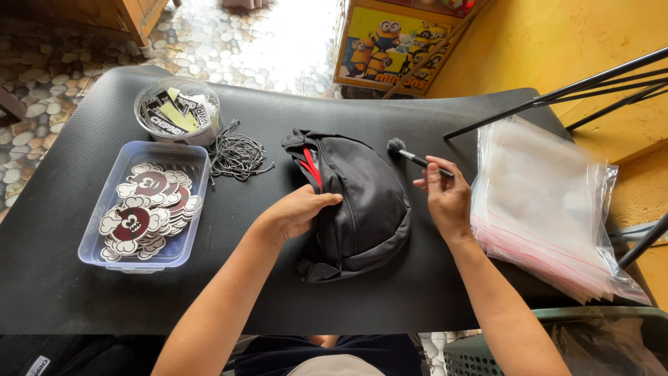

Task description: The person attaches a string to a circular badge and places it on a black drawstring bag. They then use a brush to clean the bag's surface and finally place the bag into a clear plastic bag.

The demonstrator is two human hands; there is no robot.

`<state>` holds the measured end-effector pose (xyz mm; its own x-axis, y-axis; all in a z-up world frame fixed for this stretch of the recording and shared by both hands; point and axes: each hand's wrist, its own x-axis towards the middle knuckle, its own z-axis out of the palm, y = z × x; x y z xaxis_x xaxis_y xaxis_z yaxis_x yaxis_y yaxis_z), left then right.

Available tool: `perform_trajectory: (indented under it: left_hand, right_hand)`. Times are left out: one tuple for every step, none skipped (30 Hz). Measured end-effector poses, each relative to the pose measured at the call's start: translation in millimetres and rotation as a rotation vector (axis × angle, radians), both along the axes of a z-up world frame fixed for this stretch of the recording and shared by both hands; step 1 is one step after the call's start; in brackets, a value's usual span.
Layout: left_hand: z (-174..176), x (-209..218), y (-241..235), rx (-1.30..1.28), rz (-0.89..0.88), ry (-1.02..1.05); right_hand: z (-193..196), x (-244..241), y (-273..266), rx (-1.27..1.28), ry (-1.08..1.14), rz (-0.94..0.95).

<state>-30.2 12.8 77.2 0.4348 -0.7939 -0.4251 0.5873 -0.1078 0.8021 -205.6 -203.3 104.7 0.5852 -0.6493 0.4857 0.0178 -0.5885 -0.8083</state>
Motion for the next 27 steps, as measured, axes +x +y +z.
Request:
perform_trajectory:
  left_hand:
    - [-6,13,-3,-0.001,0.001,-0.004]
    - [-13,23,-4,0.03,-0.025,-0.134]
    - [-21,33,-6,0.061,-0.051,-0.265]
    - [7,30,-12,0.062,-0.056,-0.265]
    - [35,27,-19,0.2,-0.139,-0.506]
    - [63,25,-26,0.336,-0.22,-0.749]
    - [77,26,-36,0.333,-0.224,-0.752]
    - [90,26,-45,0.353,-0.276,-0.948]
    - [103,27,-55,0.371,-0.329,-1.144]
    - [117,17,-55,0.37,-0.332,-1.143]
    - [132,7,-55,0.329,-0.311,-1.263]
    - [147,-3,-56,0.286,-0.287,-1.384]
    - [138,-11,-53,0.285,-0.288,-1.384]
    - [129,-17,-49,0.178,-0.125,-1.831]
    - [121,-24,-46,0.048,0.068,-2.264]
    - [112,-25,-43,0.046,0.065,-2.266]
    - [104,-25,-40,0.002,0.01,-2.366]
    - [95,-25,-37,-0.045,-0.049,-2.463]
    - [82,-20,-33,-0.047,-0.053,-2.462]
    - [68,-14,-28,-0.172,-0.261,-2.39]
    - [54,-9,-24,-0.293,-0.462,-2.302]
    - [38,-7,-19,-0.292,-0.46,-2.3]
    - [22,-5,-15,-0.307,-0.513,-2.327]
    - [6,-2,-10,-0.32,-0.567,-2.355]
    - [-1,1,-7,-0.316,-0.565,-2.354]
    - [-8,4,-3,-0.332,-0.528,-2.319]
    - [-15,7,1,-0.347,-0.491,-2.283]
  right_hand:
    - [-1,0,-7,-0.001,-0.004,0.001]
    - [-5,-3,-12,0.077,-0.034,0.01]
    - [-9,-6,-18,0.156,-0.065,0.019]
    - [-7,-8,-20,0.157,-0.066,0.014]
    - [-4,-11,-23,0.177,-0.093,0.009]
    - [-1,-13,-26,0.193,-0.121,0.006]
    - [4,-16,-28,0.191,-0.124,0.001]
    - [9,-20,-30,0.198,-0.142,-0.009]
    - [14,-23,-31,0.205,-0.16,-0.018]
    - [20,-28,-33,0.206,-0.159,-0.021]
    - [26,-32,-35,0.211,-0.188,-0.034]
    - [32,-36,-37,0.214,-0.217,-0.046]
    - [33,-42,-46,0.214,-0.217,-0.048]
    - [33,-47,-56,0.208,-0.25,-0.067]
    - [34,-53,-65,0.201,-0.283,-0.086]
    - [37,-58,-73,0.202,-0.285,-0.088]
    - [40,-63,-81,0.187,-0.302,-0.171]
    - [43,-69,-89,0.171,-0.315,-0.254]
    - [50,-72,-83,0.172,-0.314,-0.257]
    - [57,-76,-78,0.22,-0.272,-0.247]
    - [64,-80,-71,0.268,-0.23,-0.236]
    - [65,-80,-67,0.267,-0.227,-0.235]
    - [66,-81,-62,0.246,-0.189,-0.221]
    - [67,-81,-56,0.227,-0.151,-0.205]
    - [60,-78,-55,0.227,-0.149,-0.202]
    - [52,-74,-53,0.19,-0.153,-0.133]
    - [45,-71,-51,0.153,-0.157,-0.064]
